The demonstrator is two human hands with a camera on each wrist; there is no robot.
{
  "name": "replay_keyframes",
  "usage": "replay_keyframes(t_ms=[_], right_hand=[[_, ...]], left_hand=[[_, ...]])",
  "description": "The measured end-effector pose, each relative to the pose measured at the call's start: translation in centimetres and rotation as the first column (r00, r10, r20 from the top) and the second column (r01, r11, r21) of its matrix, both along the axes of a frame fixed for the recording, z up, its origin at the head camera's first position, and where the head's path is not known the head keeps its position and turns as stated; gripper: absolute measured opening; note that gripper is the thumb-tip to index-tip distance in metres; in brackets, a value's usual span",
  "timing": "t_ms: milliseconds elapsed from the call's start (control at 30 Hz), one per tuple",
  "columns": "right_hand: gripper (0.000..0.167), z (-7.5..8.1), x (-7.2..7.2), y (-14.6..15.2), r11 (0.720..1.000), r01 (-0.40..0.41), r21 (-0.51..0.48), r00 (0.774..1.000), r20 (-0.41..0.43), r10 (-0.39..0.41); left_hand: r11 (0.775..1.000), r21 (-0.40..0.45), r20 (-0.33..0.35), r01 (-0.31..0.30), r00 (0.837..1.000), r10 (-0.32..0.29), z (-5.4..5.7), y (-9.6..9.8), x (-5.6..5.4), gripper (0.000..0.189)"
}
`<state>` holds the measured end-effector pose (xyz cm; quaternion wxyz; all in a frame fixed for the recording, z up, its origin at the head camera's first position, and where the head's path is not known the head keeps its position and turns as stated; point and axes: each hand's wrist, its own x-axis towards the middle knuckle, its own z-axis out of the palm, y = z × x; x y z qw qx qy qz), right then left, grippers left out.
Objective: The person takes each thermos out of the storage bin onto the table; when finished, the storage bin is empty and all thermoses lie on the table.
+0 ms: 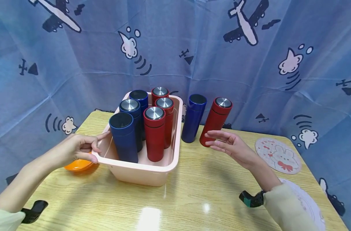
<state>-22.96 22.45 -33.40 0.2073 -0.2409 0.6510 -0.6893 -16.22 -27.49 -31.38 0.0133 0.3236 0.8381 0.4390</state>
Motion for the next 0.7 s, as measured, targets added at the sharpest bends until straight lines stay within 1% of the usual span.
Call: replay_keyframes(t_ms=[133, 300, 433, 533, 633, 700], right_hand=[[0.033, 0.1, 0.9, -1.4, 0.999, -0.035, -0.004, 0.999, -0.005, 0.035], [0.033, 0.2, 2.0, -2.8, 0.999, -0.053, 0.009, 0.998, -0.017, 0.053], [0.034, 0.5, 2.8, -3.9, 0.999, -0.04, 0.026, 0.999, -0.015, 0.04], [0.037, 0.8, 3.1, -5.0, 0.999, -0.01, 0.05, 1.0, -0.023, 0.012], [0.042, 1.2, 3.1, -6.2, 0.997, 0.014, 0.075, 0.999, -0.042, -0.011], [0.044, 1.5, 2.8, -7.0, 0.995, 0.014, 0.094, 0.998, -0.066, -0.008]], left_hand=[[1.0, -0.008, -0.008, -0.001, 1.0, 0.001, 0.1, 0.0, 0.0, 0.027], [1.0, -0.011, -0.004, -0.005, 1.0, 0.005, 0.2, 0.0, 0.0, 0.026], [1.0, -0.004, 0.003, -0.002, 1.0, 0.002, 0.2, 0.1, 0.0, 0.025], [1.0, 0.002, 0.018, -0.007, 1.0, 0.007, 0.2, 0.1, 0.0, 0.024], [1.0, 0.006, 0.028, -0.014, 1.0, 0.014, 0.2, 0.0, 0.1, 0.024], [1.0, 0.007, 0.026, -0.013, 1.0, 0.013, 0.1, 0.0, 0.2, 0.024]])
